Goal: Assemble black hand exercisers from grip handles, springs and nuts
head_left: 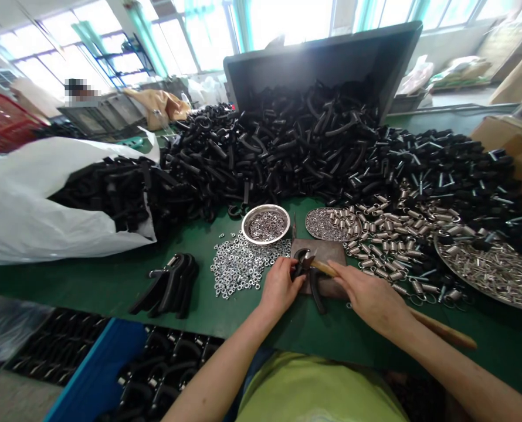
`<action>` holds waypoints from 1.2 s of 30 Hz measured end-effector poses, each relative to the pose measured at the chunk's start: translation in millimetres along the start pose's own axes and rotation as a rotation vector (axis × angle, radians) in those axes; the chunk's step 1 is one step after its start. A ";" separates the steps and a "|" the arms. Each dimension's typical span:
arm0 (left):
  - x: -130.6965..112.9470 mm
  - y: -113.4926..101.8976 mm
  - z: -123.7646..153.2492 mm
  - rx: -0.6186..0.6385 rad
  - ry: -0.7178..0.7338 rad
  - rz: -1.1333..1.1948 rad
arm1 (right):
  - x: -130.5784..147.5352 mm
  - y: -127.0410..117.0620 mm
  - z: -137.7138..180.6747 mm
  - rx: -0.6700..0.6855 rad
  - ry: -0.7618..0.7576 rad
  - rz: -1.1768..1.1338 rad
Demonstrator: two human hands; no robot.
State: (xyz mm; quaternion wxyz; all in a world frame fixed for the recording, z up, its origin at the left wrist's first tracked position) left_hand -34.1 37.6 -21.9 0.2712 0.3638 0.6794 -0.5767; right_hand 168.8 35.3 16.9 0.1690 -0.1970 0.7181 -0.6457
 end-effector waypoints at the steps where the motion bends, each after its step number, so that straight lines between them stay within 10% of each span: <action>1: 0.0 0.5 0.5 -0.003 0.004 -0.007 | 0.9 0.2 0.4 -0.021 0.000 -0.001; 11: 6.5 -1.8 -7.8 0.032 -0.109 0.052 | -16.7 8.5 13.6 -0.126 0.162 -0.124; 19: 1.0 0.4 -3.0 0.023 -0.629 1.208 | -72.4 29.6 74.8 -0.256 0.262 0.316; 24: -20.4 24.6 9.8 -0.074 -0.899 1.536 | -87.2 44.4 83.3 -0.246 0.157 0.387; 36: -60.0 8.9 28.6 0.137 -0.676 1.203 | -70.8 10.2 -16.6 -0.222 0.068 0.122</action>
Point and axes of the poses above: each hand's wrist, its own z-axis away from the middle knuckle, its own y-axis out of the palm, x = y × z, the point moved 2 cm from there along -z, towards the middle knuckle, and after that the axes turned 13 degrees about z, right-handed, at the moved point
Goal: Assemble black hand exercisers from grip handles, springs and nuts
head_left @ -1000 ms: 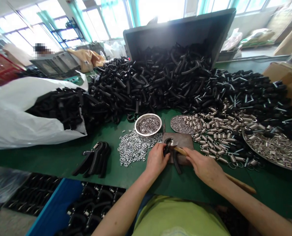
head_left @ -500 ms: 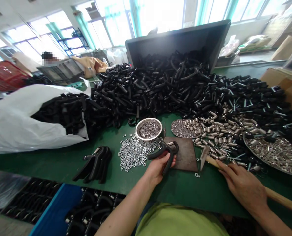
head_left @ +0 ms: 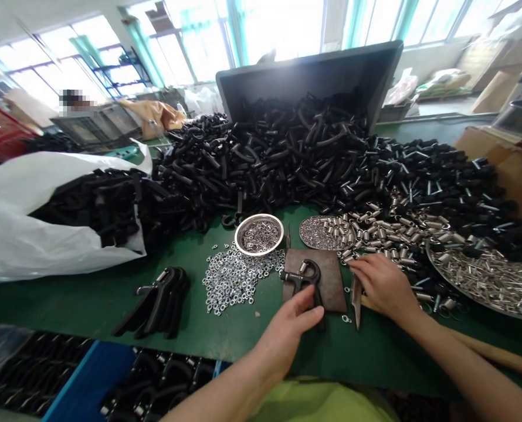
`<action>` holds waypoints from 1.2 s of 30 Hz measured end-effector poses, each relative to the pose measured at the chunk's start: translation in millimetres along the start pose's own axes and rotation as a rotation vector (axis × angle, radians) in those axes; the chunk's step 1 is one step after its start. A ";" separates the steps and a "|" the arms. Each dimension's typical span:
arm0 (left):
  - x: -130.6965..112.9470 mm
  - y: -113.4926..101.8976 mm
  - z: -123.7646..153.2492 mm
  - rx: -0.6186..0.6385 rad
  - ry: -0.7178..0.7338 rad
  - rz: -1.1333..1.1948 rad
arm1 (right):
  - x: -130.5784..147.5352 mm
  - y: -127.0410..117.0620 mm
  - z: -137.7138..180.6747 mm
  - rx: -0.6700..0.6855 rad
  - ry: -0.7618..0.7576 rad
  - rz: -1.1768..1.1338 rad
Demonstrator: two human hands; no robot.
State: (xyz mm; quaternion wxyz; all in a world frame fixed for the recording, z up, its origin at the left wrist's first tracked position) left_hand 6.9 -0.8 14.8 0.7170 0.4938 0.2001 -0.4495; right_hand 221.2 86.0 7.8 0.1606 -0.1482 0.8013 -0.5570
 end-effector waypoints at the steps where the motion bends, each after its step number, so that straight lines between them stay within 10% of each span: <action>1: -10.2 -1.2 -9.0 0.019 0.070 -0.130 | 2.4 2.8 -17.3 0.029 0.003 -0.011; 7: -66.3 9.1 -118.1 -0.018 0.609 -1.366 | 13.4 40.1 -107.3 0.202 0.005 0.037; 16: -61.7 23.1 -200.1 -0.097 0.526 -1.531 | 9.8 64.8 -129.7 0.316 0.133 -0.014; 25: -69.7 15.7 -188.1 -0.043 0.485 -1.226 | 2.9 48.9 -114.8 0.245 0.275 -0.379; 36: -42.9 -45.3 -73.8 0.062 0.194 -0.368 | 40.6 43.6 -78.2 0.302 0.155 -0.890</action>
Point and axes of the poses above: each hand's wrist, its own z-axis away from the middle knuckle, its own y-axis out of the palm, x = y × z, the point moved 2 cm from there along -z, towards the middle knuckle, and after that the axes turned 13 degrees about z, right-handed, at the moved point
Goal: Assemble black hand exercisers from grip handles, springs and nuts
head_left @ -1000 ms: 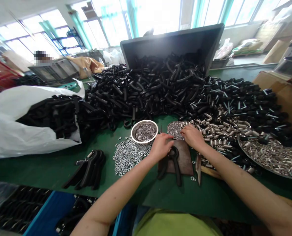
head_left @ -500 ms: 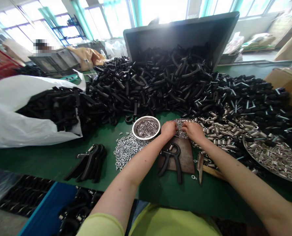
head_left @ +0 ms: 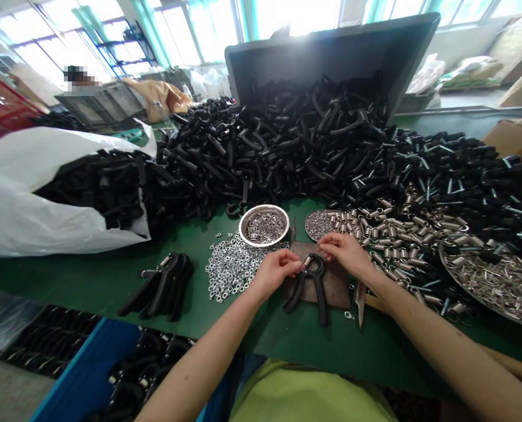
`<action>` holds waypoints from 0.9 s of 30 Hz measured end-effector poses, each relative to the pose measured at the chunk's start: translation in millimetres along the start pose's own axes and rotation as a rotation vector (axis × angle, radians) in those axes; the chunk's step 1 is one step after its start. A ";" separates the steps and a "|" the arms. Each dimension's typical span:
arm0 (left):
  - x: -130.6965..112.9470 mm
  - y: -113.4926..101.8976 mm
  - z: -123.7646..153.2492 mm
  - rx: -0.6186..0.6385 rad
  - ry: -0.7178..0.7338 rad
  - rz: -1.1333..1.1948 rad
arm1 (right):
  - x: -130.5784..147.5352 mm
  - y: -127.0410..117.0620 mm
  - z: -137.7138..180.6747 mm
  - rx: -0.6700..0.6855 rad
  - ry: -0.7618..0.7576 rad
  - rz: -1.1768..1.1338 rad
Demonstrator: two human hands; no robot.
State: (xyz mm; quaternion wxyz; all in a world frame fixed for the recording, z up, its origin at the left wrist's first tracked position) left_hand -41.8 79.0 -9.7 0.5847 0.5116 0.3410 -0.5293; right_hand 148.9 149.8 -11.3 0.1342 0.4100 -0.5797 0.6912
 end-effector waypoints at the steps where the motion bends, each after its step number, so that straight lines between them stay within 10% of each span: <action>1: 3.6 -2.2 6.9 -0.015 -0.009 0.019 | 1.7 2.5 -0.1 0.006 -0.015 0.009; 13: 18.5 -6.9 20.2 -0.092 0.003 0.030 | 5.1 15.4 -14.6 0.059 -0.072 0.247; 27: 6.2 18.6 1.7 -0.028 0.295 -0.709 | 5.9 14.3 -25.5 0.207 -0.039 0.327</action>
Point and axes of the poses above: each hand's wrist, its own z-axis away from the middle knuckle, its own y-axis out of the palm, x = y × z, the point moved 2 cm from there along -z, towards the middle knuckle, and after that the axes turned 13 degrees about z, right-handed, at the moved point
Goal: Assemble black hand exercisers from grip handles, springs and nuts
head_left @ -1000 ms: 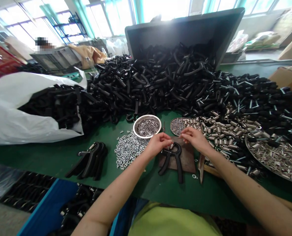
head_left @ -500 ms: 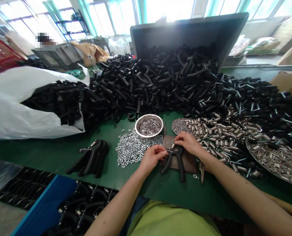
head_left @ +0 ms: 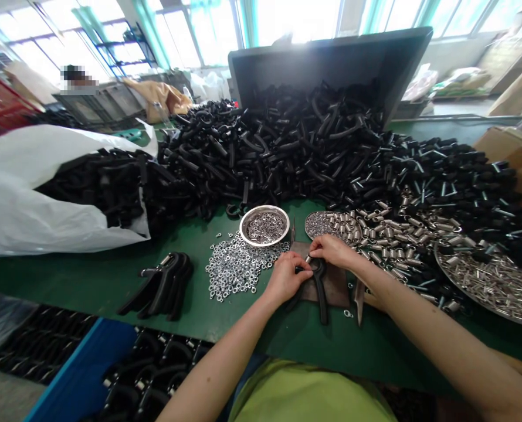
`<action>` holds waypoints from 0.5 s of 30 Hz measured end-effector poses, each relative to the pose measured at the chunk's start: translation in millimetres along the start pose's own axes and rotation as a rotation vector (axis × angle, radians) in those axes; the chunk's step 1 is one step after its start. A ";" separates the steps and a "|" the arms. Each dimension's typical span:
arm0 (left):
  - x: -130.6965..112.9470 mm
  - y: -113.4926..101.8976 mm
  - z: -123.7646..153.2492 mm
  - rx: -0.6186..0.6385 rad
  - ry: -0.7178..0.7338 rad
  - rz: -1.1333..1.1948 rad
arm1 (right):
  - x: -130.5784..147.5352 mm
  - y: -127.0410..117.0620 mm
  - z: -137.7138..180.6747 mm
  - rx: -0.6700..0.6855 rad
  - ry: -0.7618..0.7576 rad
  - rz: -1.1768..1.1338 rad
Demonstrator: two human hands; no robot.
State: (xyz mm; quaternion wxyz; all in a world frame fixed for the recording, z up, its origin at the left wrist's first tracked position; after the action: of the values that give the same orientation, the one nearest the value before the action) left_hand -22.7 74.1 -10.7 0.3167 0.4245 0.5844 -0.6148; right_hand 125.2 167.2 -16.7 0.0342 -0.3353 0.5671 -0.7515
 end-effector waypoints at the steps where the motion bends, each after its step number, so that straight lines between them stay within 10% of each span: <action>1: 0.5 1.3 -0.5 0.005 0.000 -0.008 | 0.5 -0.4 0.3 -0.006 -0.004 0.009; 15: 17.2 7.1 -14.8 0.066 -0.123 0.105 | 9.1 -5.3 22.1 -0.093 -0.068 -0.030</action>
State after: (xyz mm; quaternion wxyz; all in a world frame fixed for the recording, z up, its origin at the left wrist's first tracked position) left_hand -21.8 89.7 -28.6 0.3697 0.4263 0.5202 -0.6410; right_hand 131.9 146.8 -4.8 0.0267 -0.3704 0.5948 -0.7130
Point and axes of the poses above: each hand's wrist, its own z-axis away from the middle knuckle, its own y-axis out of the palm, x = y × z, the point moved 2 cm from there along -z, towards the middle knuckle, and after that the axes turned 13 degrees about z, right-handed, at the moved point
